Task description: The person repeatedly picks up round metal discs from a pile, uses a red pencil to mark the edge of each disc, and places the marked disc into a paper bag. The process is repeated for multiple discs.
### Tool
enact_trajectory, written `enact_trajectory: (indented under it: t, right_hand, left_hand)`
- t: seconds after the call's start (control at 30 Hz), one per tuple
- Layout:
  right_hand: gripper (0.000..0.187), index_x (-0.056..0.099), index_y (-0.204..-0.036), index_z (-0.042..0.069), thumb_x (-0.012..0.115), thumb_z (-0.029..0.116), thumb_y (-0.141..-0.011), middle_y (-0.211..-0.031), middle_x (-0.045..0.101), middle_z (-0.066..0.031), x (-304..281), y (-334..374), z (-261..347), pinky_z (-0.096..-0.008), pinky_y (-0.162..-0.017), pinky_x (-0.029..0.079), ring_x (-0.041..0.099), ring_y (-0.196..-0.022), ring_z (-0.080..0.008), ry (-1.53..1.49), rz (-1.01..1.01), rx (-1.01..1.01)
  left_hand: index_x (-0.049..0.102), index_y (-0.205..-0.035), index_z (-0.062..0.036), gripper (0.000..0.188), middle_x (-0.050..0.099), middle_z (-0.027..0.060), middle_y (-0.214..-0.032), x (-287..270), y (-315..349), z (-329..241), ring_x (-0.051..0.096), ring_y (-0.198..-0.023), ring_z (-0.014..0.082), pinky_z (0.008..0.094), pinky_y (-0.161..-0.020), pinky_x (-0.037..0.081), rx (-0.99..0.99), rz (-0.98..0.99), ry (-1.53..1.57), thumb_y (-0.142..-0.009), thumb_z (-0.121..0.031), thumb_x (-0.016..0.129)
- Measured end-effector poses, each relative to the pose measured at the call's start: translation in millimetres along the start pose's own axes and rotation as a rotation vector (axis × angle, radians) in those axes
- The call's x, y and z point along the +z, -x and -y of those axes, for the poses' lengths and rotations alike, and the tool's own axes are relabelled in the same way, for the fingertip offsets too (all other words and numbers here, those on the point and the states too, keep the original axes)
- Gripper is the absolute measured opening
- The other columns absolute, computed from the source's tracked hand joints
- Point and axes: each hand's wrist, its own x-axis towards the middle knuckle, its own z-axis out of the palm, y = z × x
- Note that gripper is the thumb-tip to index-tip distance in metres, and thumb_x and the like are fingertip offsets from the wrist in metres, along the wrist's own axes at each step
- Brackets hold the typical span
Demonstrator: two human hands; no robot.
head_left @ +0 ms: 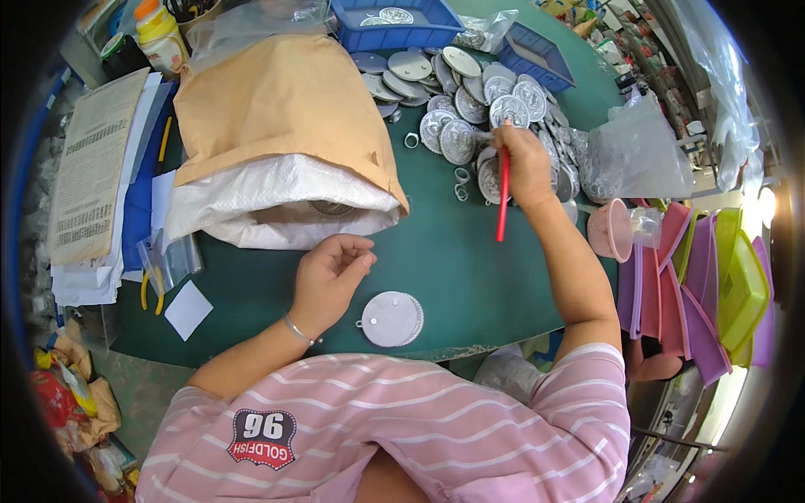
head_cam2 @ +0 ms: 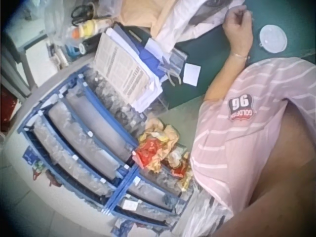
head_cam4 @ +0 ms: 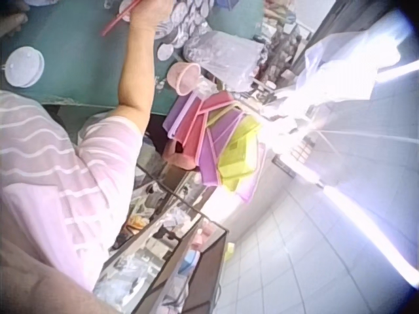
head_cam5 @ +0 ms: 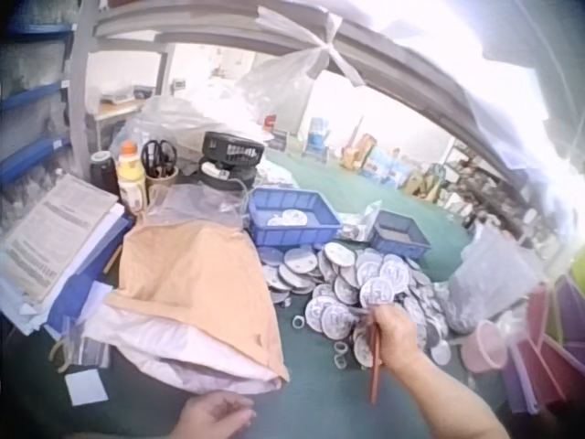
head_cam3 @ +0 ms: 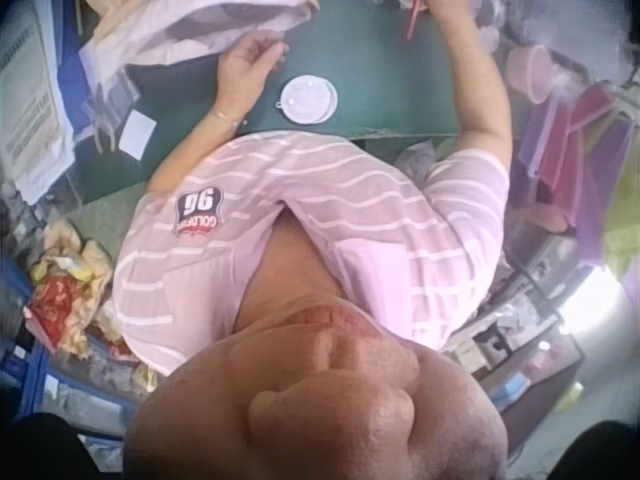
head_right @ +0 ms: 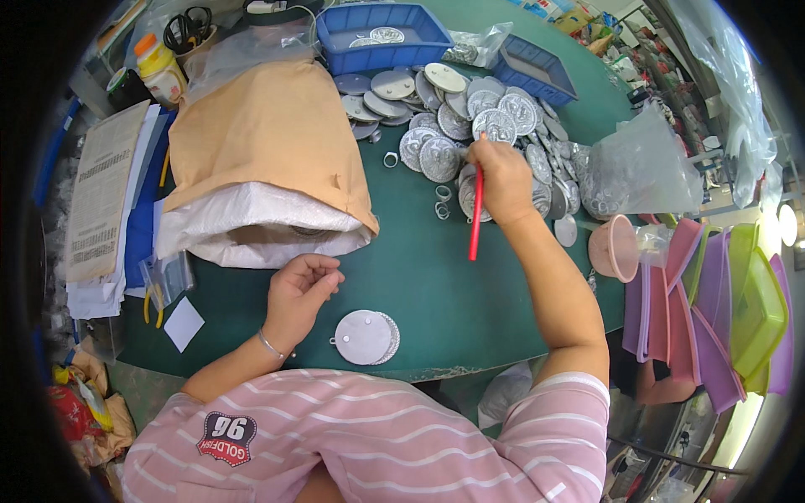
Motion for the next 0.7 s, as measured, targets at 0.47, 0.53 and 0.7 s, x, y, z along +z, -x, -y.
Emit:
enact_trajectory:
  t: [0.47,0.53,0.7]
  right_hand:
    - [0.022,0.05,-0.078,0.006,0.071,0.003,-0.072,-0.091,0.065,-0.0136,-29,64,171,-0.0336,-0.075,0.048,0.062,-0.084,-0.025,-0.97,-0.104,0.119]
    - [0.021,0.047,-0.086,0.005,0.065,0.0,-0.078,-0.097,0.063,-0.0159,-30,71,175,-0.0297,-0.076,0.047,0.059,-0.085,-0.0185,-1.091,-0.209,0.463]
    - [0.025,0.043,-0.092,0.004,0.063,-0.004,-0.08,-0.1,0.061,-0.0162,-28,85,193,-0.0256,-0.075,0.046,0.053,-0.079,-0.0108,-1.454,-0.25,0.752]
  left_hand:
    - [0.041,-0.125,0.0012,0.043,0.057,0.0127,-0.112,2,3,-21,0.059,-0.101,0.0211,0.0365,-0.084,0.051,-0.32,0.252,0.603,-0.085,-0.006,0.057]
    - [0.041,-0.123,0.0007,0.046,0.057,0.0128,-0.111,4,8,-25,0.059,-0.101,0.0204,0.0356,-0.085,0.051,-0.257,0.227,0.575,-0.081,0.001,0.061]
    - [0.047,-0.115,0.0021,0.04,0.059,0.0124,-0.107,8,17,-27,0.06,-0.096,0.0181,0.0317,-0.084,0.051,-0.156,0.217,0.514,-0.078,0.004,0.063]
